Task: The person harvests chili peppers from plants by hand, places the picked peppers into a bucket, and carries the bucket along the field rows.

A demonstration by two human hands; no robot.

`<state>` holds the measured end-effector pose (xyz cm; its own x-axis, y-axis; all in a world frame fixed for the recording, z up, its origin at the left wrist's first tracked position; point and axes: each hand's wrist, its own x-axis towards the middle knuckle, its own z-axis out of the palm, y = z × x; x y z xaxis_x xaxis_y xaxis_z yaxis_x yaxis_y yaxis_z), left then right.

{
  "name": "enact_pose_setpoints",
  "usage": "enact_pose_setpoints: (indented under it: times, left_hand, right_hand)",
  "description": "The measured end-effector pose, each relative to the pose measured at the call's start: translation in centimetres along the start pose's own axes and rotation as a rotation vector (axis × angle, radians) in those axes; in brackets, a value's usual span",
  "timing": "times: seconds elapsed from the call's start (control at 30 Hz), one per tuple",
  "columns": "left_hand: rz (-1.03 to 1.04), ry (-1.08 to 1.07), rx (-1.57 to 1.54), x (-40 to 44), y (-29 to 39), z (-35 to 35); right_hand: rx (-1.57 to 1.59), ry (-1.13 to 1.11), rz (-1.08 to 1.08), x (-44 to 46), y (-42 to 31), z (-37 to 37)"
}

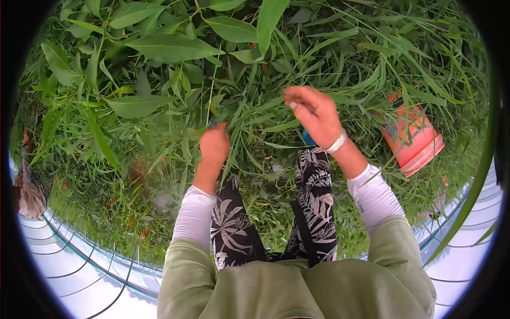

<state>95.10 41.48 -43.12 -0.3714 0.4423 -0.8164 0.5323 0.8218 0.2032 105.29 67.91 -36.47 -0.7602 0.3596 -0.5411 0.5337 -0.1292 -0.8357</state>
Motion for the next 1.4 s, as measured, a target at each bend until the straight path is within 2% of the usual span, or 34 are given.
enact_pose_setpoints:
  times: [0.07, 0.1, 0.13, 0.17, 0.2, 0.27, 0.3, 0.37, 0.4, 0.47, 0.5, 0.53, 0.6, 0.67, 0.77, 0.83, 0.87, 0.9, 0.97, 1.0, 1.1, 1.13, 1.2, 1.27, 1.33, 1.37, 1.4]
  left_hand:
    - [0.001, 0.232, -0.276, -0.5, -0.7, 2.4]
    - [0.004, 0.219, -0.28, -0.5, -0.4, 2.9]
    - [-0.083, 0.24, -0.353, -0.5, 0.6, 3.0]
    - [-0.174, 0.264, -0.428, -0.4, 1.3, 3.3]
    - [-0.174, 0.26, -0.433, -0.2, 1.4, 4.1]
    - [-0.182, 0.254, -0.537, 0.2, 1.7, 5.5]
    - [-0.334, 0.107, -0.723, 0.5, 2.7, 3.9]
    - [-0.305, 0.138, -0.818, 1.0, 2.4, 5.6]
    - [-0.279, 0.186, -0.904, 1.6, 2.8, 5.6]
    - [-0.274, 0.1, -0.827, 1.2, 3.0, 5.7]
    - [-0.25, 0.099, -0.788, 1.2, 2.9, 6.4]
    - [-0.23, 0.095, -0.747, 1.2, 2.8, 7.0]
    - [-0.237, 0.025, -0.696, 1.1, 3.4, 6.3]
    - [-0.18, 0.094, -0.644, 1.0, 3.8, 6.4]
    - [-0.17, 0.095, -0.683, 1.0, 4.1, 5.9]
    - [-0.179, 0.09, -0.697, 0.9, 4.2, 5.5]
    - [-0.172, 0.094, -0.696, 0.8, 4.4, 5.5]
    - [-0.164, 0.094, -0.696, 0.7, 4.6, 5.6]
    - [-0.149, 0.1, -0.703, 0.6, 4.9, 5.8]
    - [-0.139, 0.109, -0.703, 0.5, 4.9, 5.8]
    - [-0.126, 0.07, -0.723, 0.4, 5.1, 5.4]
    - [-0.122, 0.079, -0.723, 0.5, 5.1, 5.2]
    - [-0.143, 0.033, -0.75, 0.3, 5.1, 5.0]
    - [-0.139, 0.048, -0.78, 0.3, 5.3, 5.0]
    - [-0.136, 0.055, -0.807, 0.2, 5.3, 5.1]
    - [-0.141, 0.075, -0.835, 0.2, 5.2, 5.2]
    - [-0.145, 0.094, -0.864, 0.3, 5.3, 5.3]
  right_hand:
    - [-0.195, 0.026, -0.136, 4.4, 2.9, 0.5]
    - [-0.302, 0.032, -0.22, 6.5, 4.0, 0.8]
    - [-0.305, 0.031, -0.208, 8.0, 5.6, 1.4]
    - [-0.439, -0.015, -0.259, 9.3, 7.3, 2.2]
    - [-0.574, -0.06, -0.314, 10.0, 9.3, 3.0]
    - [-0.776, -0.326, -0.131, 8.8, 13.7, 3.9]
    - [-0.898, -0.477, -0.003, 7.3, 16.0, 4.2]
    - [-0.928, -0.458, 0.046, 3.1, 22.3, 4.4]
    - [-0.943, -0.46, 0.044, 2.9, 21.8, 4.1]
    - [-0.868, -0.474, 0.062, 2.2, 19.9, 3.8]
    - [-0.978, -0.322, 0.098, 2.3, 17.8, 4.1]
    - [-0.986, -0.32, 0.099, 3.1, 15.2, 4.1]
    - [-0.556, 0.097, -0.147, 5.3, 10.1, 4.4]
    - [-0.339, 0.169, -0.304, 8.4, 8.1, 6.1]
    - [-0.418, 0.263, -0.365, 13.1, 10.6, 6.9]
    - [-0.449, 0.397, -0.162, 14.3, 15.6, 4.5]
    - [-0.449, 0.427, -0.046, 14.0, 15.5, 3.4]
    - [-0.459, 0.43, -0.048, 13.7, 15.5, 2.7]
    - [-0.72, 0.395, -0.039, 13.0, 15.0, 1.8]
    - [-0.722, 0.4, -0.036, 13.0, 14.5, 1.8]
    - [-0.887, 0.253, 0.394, 13.5, 13.8, 2.8]
    - [-0.887, 0.259, 0.386, 13.7, 13.7, 3.4]
    - [-0.94, 0.349, 0.527, 13.8, 12.9, 5.1]
    - [-1.032, 0.441, 0.45, 13.9, 14.3, 5.6]
    - [-0.974, 0.299, 0.526, 14.4, 15.4, 5.2]
    - [-0.976, 0.3, 0.527, 14.1, 15.1, 5.1]
    - [-0.808, 0.418, 0.482, 13.1, 14.5, 5.0]
